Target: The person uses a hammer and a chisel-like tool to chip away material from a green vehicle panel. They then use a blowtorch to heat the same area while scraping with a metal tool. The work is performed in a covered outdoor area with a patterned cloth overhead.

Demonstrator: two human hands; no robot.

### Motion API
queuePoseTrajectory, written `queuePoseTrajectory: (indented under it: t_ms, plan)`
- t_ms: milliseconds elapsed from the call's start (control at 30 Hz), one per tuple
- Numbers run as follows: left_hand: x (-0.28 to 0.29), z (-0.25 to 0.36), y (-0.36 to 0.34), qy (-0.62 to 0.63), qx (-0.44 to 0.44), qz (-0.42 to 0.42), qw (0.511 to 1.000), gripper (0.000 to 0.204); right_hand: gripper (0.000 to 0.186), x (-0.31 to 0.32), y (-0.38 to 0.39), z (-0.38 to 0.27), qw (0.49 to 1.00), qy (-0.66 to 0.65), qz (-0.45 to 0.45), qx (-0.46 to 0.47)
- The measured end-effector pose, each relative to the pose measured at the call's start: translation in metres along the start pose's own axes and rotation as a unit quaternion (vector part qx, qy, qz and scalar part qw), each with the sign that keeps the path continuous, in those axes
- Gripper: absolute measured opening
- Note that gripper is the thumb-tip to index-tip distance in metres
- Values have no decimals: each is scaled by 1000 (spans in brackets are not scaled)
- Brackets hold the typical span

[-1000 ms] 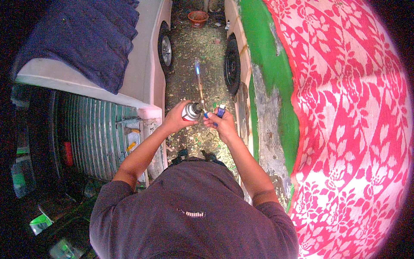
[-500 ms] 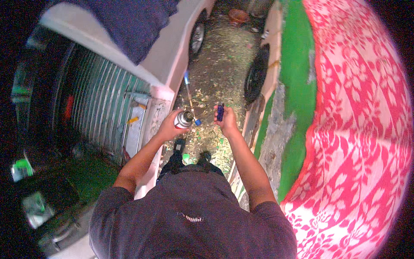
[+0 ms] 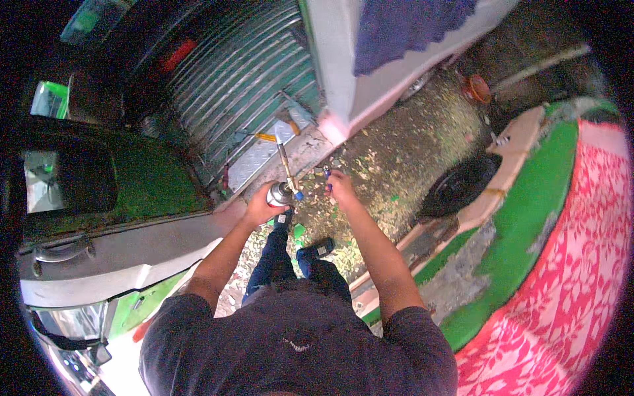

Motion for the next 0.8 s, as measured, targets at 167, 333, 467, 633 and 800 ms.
queuePoseTrajectory:
  t_ms: [167,333,467,633,800]
  plan:
    - [25,-64,-8,41,34,71,996,83,25,-57,-66,13,996,84,-4,-14]
    - [43,-117,-26,55,67,93,992,83,29,-82,-150,22,958,268,31,94]
    - [51,-152,-40,41,90,114,989,81,38,-123,-179,0,858,448,89,233]
    - [51,-186,-60,82,97,100,987,83,38,-169,-217,-10,759,581,109,273]
    - [48,-206,-71,73,105,88,988,83,39,-178,-243,-7,700,621,111,335]
Point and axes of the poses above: each hand's wrist, its own y-axis away from the middle knuckle, its own x-axis out of the back of the hand, z = x × y, the point moved 8 cm from there along -y, towards the middle knuckle, and after that the axes turned 5 degrees about -y, right-handed, at the moved point
